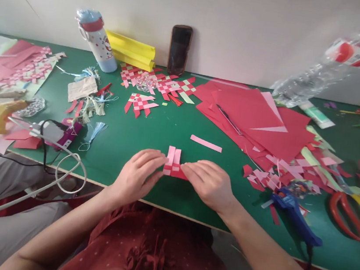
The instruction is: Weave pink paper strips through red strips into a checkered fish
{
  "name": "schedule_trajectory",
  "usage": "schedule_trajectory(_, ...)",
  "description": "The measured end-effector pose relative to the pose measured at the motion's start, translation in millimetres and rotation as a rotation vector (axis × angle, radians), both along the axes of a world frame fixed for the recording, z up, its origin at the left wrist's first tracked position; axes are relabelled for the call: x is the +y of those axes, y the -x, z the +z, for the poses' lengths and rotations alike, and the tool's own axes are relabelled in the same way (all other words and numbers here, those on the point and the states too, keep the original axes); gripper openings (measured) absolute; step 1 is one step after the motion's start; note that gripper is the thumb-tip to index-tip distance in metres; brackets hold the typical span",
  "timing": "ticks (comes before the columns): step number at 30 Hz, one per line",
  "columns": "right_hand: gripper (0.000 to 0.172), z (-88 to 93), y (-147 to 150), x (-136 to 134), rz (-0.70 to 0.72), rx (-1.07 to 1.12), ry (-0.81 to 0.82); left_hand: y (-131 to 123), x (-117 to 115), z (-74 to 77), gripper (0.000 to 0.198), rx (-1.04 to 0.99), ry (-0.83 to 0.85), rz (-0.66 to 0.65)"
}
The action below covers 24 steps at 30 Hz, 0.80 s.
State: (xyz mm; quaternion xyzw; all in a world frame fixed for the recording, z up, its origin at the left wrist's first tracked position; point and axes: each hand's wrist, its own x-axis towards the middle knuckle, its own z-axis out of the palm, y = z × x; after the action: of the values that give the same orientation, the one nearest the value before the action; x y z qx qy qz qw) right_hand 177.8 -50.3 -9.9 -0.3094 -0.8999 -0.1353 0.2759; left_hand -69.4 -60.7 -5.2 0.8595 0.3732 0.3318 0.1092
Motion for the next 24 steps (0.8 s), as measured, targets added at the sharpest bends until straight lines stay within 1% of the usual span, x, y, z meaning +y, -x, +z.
schedule_trajectory(2,0.024,-2.1,1.3,-7.0,0.025,-0.05,0.034,2.0,-10.2,-6.2,0.027,0.059,0.0,-0.091)
schedule_trajectory(4,0.025,-3.9,2.8,-13.1,0.029,-0.074,0.069,3.3,-18.7,-10.8,0.031,0.133,-0.01,-0.158)
schedule_trajectory(7,0.026,-5.7,2.8,-18.6,0.027,-0.091,0.133,4.4,-26.0,-16.1,0.038,0.232,-0.023,-0.21)
schedule_trajectory(11,0.027,-5.4,-10.3,-21.2,0.054,-0.13,0.299,5.7,-28.3,-22.2,0.04,0.283,-0.042,-0.228)
schedule_trajectory(12,0.03,-4.7,-16.4,-21.6,0.048,-0.14,0.34,6.1,-28.4,-23.5,0.04,0.288,-0.045,-0.226)
schedule_trajectory(14,0.042,-2.7,-29.3,-22.6,0.01,-0.145,0.394,6.7,-28.6,-25.6,0.04,0.296,-0.047,-0.224)
schedule_trajectory(16,0.052,-0.3,-38.8,-25.2,-0.032,-0.138,0.423,7.1,-28.9,-26.8,0.039,0.297,-0.051,-0.222)
schedule_trajectory(17,0.054,0.8,-40.6,-27.4,-0.05,-0.126,0.43,7.2,-28.9,-27.1,0.039,0.295,-0.053,-0.22)
schedule_trajectory(20,0.051,1.9,-31.5,-37.4,-0.085,-0.066,0.416,7.6,-28.8,-27.1,0.038,0.29,-0.055,-0.221)
schedule_trajectory(22,0.044,-0.5,-16.5,-45.4,-0.075,-0.054,0.383,8.0,-28.6,-27.0,0.038,0.296,-0.047,-0.225)
schedule_trajectory(24,0.04,-5.0,-1.3,-51.9,-0.04,-0.078,0.396,8.3,-28.3,-27.3,0.038,0.313,-0.031,-0.231)
